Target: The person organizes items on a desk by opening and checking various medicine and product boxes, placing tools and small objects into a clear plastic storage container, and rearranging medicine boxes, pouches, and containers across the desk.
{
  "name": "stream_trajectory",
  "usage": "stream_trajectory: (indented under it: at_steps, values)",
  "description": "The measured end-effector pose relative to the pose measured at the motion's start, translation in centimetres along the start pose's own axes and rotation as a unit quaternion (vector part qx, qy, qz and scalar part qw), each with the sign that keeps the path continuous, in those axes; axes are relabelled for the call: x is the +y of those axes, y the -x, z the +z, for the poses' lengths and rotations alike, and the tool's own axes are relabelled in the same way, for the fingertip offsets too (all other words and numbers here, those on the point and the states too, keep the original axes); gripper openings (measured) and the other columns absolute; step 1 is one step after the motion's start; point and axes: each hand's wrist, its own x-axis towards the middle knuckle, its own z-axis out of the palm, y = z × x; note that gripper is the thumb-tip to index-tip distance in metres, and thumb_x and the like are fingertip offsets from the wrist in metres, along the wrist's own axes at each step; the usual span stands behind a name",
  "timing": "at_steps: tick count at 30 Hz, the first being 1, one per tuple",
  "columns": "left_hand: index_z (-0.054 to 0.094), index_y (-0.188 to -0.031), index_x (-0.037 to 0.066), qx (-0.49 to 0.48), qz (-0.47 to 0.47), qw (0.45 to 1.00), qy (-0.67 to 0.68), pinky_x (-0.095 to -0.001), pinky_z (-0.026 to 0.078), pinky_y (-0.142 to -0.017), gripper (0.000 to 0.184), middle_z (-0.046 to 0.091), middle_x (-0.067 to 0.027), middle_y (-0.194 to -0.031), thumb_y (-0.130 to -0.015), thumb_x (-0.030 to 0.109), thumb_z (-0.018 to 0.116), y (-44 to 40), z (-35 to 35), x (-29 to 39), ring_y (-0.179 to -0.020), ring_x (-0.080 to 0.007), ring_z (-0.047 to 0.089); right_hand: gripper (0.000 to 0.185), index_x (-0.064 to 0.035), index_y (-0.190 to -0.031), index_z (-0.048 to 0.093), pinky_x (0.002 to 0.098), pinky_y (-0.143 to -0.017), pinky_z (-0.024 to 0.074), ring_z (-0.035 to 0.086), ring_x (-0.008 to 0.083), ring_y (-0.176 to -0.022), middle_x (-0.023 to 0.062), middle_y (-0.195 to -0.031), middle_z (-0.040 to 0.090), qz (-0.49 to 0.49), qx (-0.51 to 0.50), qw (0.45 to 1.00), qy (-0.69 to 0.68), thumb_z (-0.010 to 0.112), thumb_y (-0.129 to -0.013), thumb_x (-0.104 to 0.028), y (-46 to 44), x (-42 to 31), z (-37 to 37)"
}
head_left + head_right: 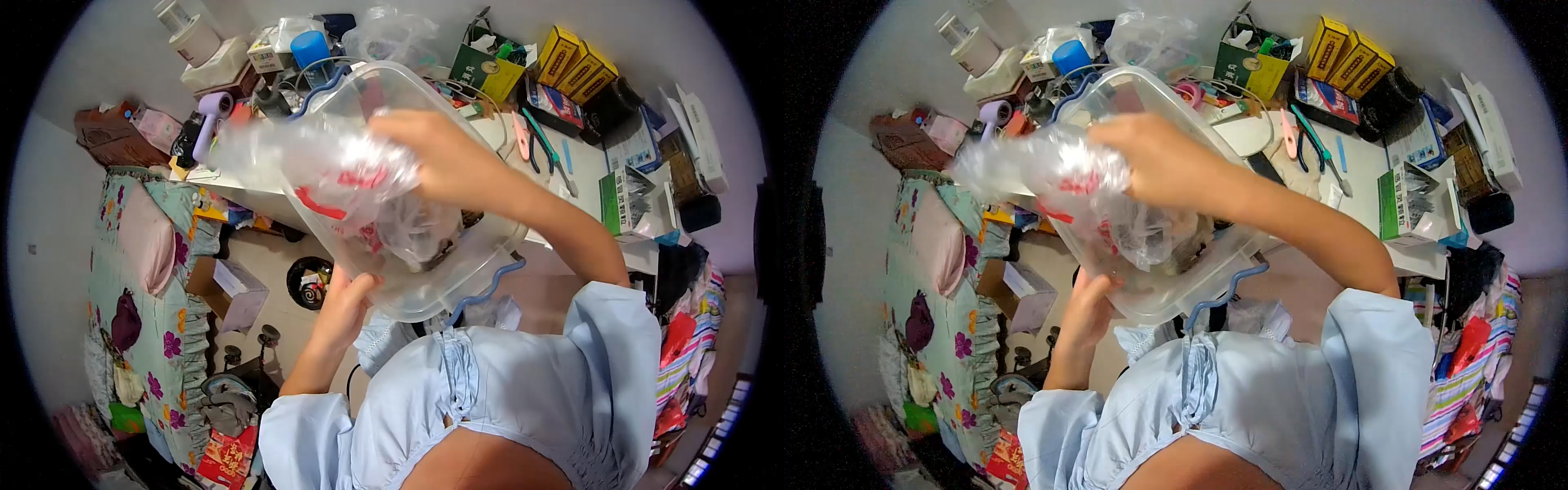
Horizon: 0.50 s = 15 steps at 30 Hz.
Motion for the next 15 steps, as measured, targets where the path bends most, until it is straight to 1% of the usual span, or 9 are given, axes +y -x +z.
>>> stream_trajectory:
  at_steps: [1, 3, 4, 5, 7, 9, 11, 12, 15]
  values:
    - [0.015, -0.134, 0.009, 0.000, 0.002, 1.000, -0.004, -0.0291, 0.040, -0.079, 0.067, 0.042, -0.0070, -0.110, -0.074, 0.002, 0.047, 0.0, 0.0, 0.1, -0.093, -0.0134, 0.045, 0.053, -0.0011, -0.118, 0.041, 0.0363, -0.072, 0.0418, 0.052, 0.0254, -0.090, 0.0118, -0.098, 0.052, -0.001, 0.004, 1.000, 0.000, 0.059, -0.069, -0.007, 0.0, -0.3, 0.5]
    - [0.003, -0.138, 0.016, -0.021, 0.017, 0.999, -0.029, -0.0274, 0.040, -0.078, 0.078, 0.042, -0.0066, -0.109, -0.074, 0.000, 0.045, -0.1, -0.1, 0.2, -0.090, -0.0129, 0.045, 0.053, -0.0048, -0.119, 0.041, 0.0423, -0.071, 0.0379, 0.047, 0.0292, -0.096, 0.0126, -0.101, 0.049, 0.093, -0.024, 0.963, 0.251, 0.055, -0.068, -0.002, 0.4, -2.0, 1.6]
    - [-0.008, -0.138, 0.021, -0.024, 0.021, 0.999, -0.017, -0.0265, 0.041, -0.076, 0.086, 0.041, -0.0065, -0.110, -0.073, -0.001, 0.043, -0.3, -0.1, 0.1, -0.086, -0.0123, 0.045, 0.053, -0.0077, -0.120, 0.040, 0.0469, -0.079, 0.0355, 0.039, 0.0299, -0.110, 0.0138, -0.114, 0.045, 0.126, -0.033, 0.949, 0.288, 0.052, -0.069, 0.000, 0.4, -2.6, 1.7]
    - [-0.008, -0.138, 0.021, -0.024, 0.019, 0.999, -0.021, -0.0265, 0.041, -0.076, 0.086, 0.041, -0.0065, -0.110, -0.073, -0.001, 0.043, -0.3, 0.0, 0.1, -0.086, -0.0123, 0.045, 0.053, -0.0077, -0.120, 0.040, 0.0469, -0.079, 0.0355, 0.039, 0.0299, -0.110, 0.0138, -0.114, 0.045, 0.128, -0.030, 0.949, 0.286, 0.052, -0.069, 0.000, 0.4, -2.3, 1.8]
    - [-0.004, -0.138, 0.020, -0.018, 0.034, 0.999, -0.034, -0.0265, 0.041, -0.076, 0.083, 0.037, -0.0087, -0.118, -0.072, -0.001, 0.043, -0.3, 0.2, 0.1, -0.095, -0.0153, 0.046, 0.050, -0.0149, -0.121, 0.042, 0.0513, -0.086, 0.0319, 0.037, 0.0325, -0.115, 0.0144, -0.122, 0.042, -0.030, 0.017, 0.932, 0.361, 0.052, -0.072, -0.010, 0.9, -1.1, 2.4]
    - [-0.002, -0.138, 0.020, -0.022, 0.048, 0.997, -0.054, -0.0283, 0.042, -0.078, 0.082, 0.034, -0.0101, -0.123, -0.072, -0.001, 0.042, -0.6, -0.6, -0.4, -0.102, -0.0184, 0.045, 0.055, -0.0193, -0.127, 0.038, 0.0566, -0.090, 0.0263, 0.036, 0.0327, -0.117, 0.0150, -0.127, 0.039, -0.019, -0.097, 0.947, 0.306, 0.055, -0.074, -0.022, 1.7, 1.1, 5.1]
    - [0.002, -0.139, 0.020, -0.046, 0.032, 0.998, -0.034, -0.0361, 0.042, -0.084, 0.080, 0.026, -0.0141, -0.133, -0.072, 0.001, 0.041, -0.4, -1.1, -0.6, -0.118, -0.0281, 0.037, 0.057, -0.0141, -0.124, 0.040, 0.0596, -0.095, 0.0203, 0.037, 0.0294, -0.117, 0.0147, -0.124, 0.040, 0.080, -0.400, 0.897, 0.172, 0.058, -0.074, -0.035, 0.9, 0.2, 5.1]
    - [0.001, -0.139, 0.020, -0.067, 0.057, 0.995, -0.045, -0.0410, 0.041, -0.086, 0.081, 0.025, -0.0152, -0.134, -0.071, 0.002, 0.041, -0.2, -1.3, -0.5, -0.118, -0.0319, 0.035, 0.063, -0.0134, -0.123, 0.041, 0.0610, -0.095, 0.0185, 0.038, 0.0303, -0.116, 0.0143, -0.124, 0.040, 0.048, -0.406, 0.894, 0.184, 0.060, -0.071, -0.045, 1.0, 0.1, 5.4]
    - [0.002, -0.138, 0.020, -0.100, 0.049, 0.993, -0.035, -0.0445, 0.039, -0.090, 0.080, 0.022, -0.0166, -0.135, -0.071, 0.003, 0.041, -0.1, 0.0, -0.3, -0.122, -0.0364, 0.030, 0.061, -0.0128, -0.122, 0.043, 0.0610, -0.096, 0.0161, 0.038, 0.0319, -0.116, 0.0153, -0.125, 0.039, 0.094, -0.435, 0.874, 0.195, 0.061, -0.071, -0.041, 1.3, -1.4, 4.7]
